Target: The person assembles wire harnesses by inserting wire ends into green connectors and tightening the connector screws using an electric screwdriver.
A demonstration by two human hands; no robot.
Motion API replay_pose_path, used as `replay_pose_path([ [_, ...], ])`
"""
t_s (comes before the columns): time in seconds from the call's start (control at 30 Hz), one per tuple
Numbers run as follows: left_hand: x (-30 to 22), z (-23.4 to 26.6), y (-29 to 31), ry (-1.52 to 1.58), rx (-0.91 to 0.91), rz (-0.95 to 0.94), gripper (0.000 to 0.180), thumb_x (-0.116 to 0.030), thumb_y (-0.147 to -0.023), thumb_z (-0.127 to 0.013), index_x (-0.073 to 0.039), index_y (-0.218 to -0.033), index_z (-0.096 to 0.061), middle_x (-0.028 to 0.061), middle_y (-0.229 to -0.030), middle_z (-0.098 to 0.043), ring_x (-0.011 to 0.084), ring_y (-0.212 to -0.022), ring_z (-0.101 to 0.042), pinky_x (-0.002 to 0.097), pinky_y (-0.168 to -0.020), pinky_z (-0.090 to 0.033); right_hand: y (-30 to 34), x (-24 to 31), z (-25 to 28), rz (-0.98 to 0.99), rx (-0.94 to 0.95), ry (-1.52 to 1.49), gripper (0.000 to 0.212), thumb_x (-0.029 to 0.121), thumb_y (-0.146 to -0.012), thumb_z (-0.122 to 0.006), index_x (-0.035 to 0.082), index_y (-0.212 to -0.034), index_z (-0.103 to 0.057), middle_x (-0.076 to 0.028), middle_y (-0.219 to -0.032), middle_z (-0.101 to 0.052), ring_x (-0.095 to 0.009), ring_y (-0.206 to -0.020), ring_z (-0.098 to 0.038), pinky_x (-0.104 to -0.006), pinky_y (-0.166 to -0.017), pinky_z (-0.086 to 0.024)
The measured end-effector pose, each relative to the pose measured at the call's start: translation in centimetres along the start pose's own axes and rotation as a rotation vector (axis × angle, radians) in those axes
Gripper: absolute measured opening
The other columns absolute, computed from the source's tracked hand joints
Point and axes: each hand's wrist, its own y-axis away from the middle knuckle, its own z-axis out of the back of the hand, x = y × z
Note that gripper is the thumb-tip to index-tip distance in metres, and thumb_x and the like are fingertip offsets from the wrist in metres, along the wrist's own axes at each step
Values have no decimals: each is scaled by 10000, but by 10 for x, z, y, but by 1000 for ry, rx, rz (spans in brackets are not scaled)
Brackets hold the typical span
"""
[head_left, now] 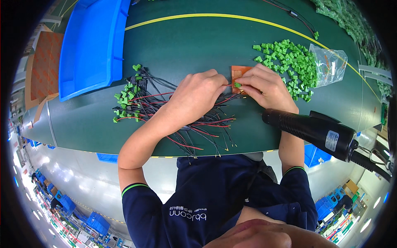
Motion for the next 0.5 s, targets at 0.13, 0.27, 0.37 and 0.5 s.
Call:
replay_pose_path([
  [0.13, 1, 0, 0, 58, 43, 34, 155, -111, -945, -691, 1, -1033, -752, 164, -901, -715, 389, -793, -705, 448, -711, -549, 2, 2, 0, 24, 43, -22, 222, 43, -781, -818, 35, -994, -756, -74, -946, -703, -284, -898, -667, -393, -776, -557],
  [0.27, 3, -1, 1, 15, 39, 0, 159, -120, -948, -702, 6, -1031, -753, 159, -884, -717, 336, -763, -725, 418, -689, -554, 2, 9, -3, 5, 47, 39, 214, 59, -795, -813, 28, -998, -756, -73, -951, -693, -283, -910, -662, -392, -782, -563],
  [0.37, 6, -3, 1, 157, 53, 62, 160, -115, -951, -712, 13, -1038, -750, 155, -867, -716, 293, -753, -732, 386, -687, -556, 1, 11, -3, -13, 44, 71, 222, 66, -798, -811, 28, -1011, -759, -73, -959, -686, -282, -915, -658, -390, -788, -567],
  [0.5, 8, -10, -1, 277, -47, 89, 152, -64, -935, -722, 23, -1059, -735, 139, -871, -737, 229, -745, -719, 352, -706, -560, 4, 8, -3, -17, 59, 89, 236, 66, -802, -805, 34, -1032, -765, -74, -963, -680, -274, -921, -655, -384, -790, -570],
])
